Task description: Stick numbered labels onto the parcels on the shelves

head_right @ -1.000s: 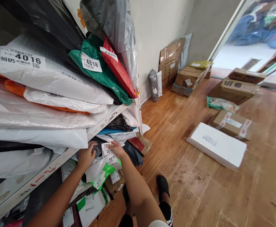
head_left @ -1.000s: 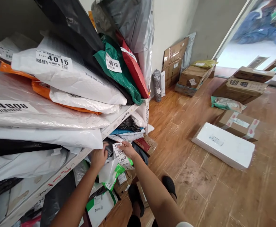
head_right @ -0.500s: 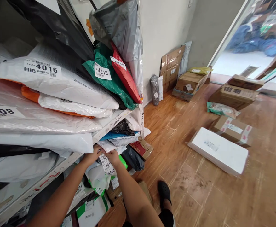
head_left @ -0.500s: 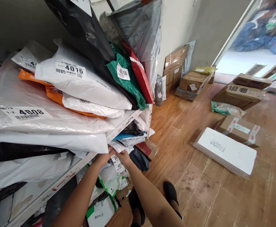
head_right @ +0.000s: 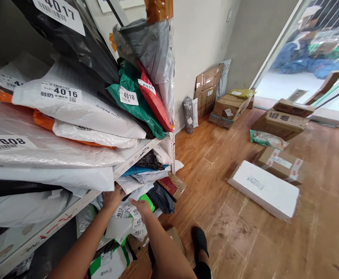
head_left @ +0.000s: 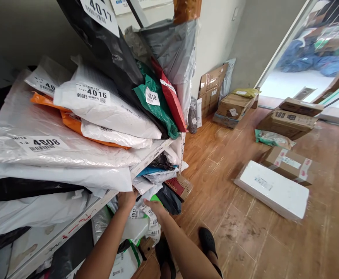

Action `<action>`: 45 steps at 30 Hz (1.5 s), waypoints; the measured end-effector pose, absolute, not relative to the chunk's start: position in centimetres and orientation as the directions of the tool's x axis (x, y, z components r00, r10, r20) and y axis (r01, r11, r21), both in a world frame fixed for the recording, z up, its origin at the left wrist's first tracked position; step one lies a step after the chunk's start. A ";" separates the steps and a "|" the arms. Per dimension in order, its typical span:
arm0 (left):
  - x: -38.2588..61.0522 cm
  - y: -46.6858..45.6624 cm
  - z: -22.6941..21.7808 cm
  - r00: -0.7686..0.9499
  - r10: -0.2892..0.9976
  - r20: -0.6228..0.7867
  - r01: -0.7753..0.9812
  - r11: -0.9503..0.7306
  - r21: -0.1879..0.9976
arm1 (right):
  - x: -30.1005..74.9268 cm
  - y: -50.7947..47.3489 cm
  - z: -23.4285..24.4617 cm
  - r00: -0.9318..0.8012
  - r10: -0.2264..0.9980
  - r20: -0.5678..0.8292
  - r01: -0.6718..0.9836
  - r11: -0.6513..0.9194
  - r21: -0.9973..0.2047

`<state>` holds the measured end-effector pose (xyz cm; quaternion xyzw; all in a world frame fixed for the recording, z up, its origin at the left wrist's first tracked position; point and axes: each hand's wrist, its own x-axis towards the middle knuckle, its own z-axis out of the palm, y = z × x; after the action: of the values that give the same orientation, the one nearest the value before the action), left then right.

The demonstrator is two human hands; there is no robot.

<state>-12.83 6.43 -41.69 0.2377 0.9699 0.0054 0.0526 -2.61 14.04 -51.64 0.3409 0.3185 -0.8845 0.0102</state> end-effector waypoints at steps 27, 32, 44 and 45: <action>-16.3 6.0 -41.8 -0.656 0.725 -0.210 0.674 0.688 0.269 | -6.6 14.1 -50.8 -0.841 0.431 -0.326 -0.003 -0.608 -0.794; -16.1 5.9 -40.7 -0.625 0.750 -0.218 0.679 0.659 0.322 | -7.5 14.3 -50.5 -0.848 0.425 -0.318 0.014 -0.581 -0.814; -15.1 5.8 -40.7 -0.623 0.768 -0.152 0.718 0.638 0.278 | -6.6 14.0 -50.4 -0.783 0.502 -0.366 0.048 -0.538 -0.841; -15.2 5.7 -40.7 -0.614 0.775 -0.151 0.718 0.628 0.301 | -6.7 13.9 -50.3 -0.768 0.524 -0.369 0.048 -0.527 -0.848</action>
<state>-15.18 5.74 -40.65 0.4183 0.8921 0.1059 0.1344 -6.71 13.92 -50.34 0.3081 0.4639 -0.8177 -0.1455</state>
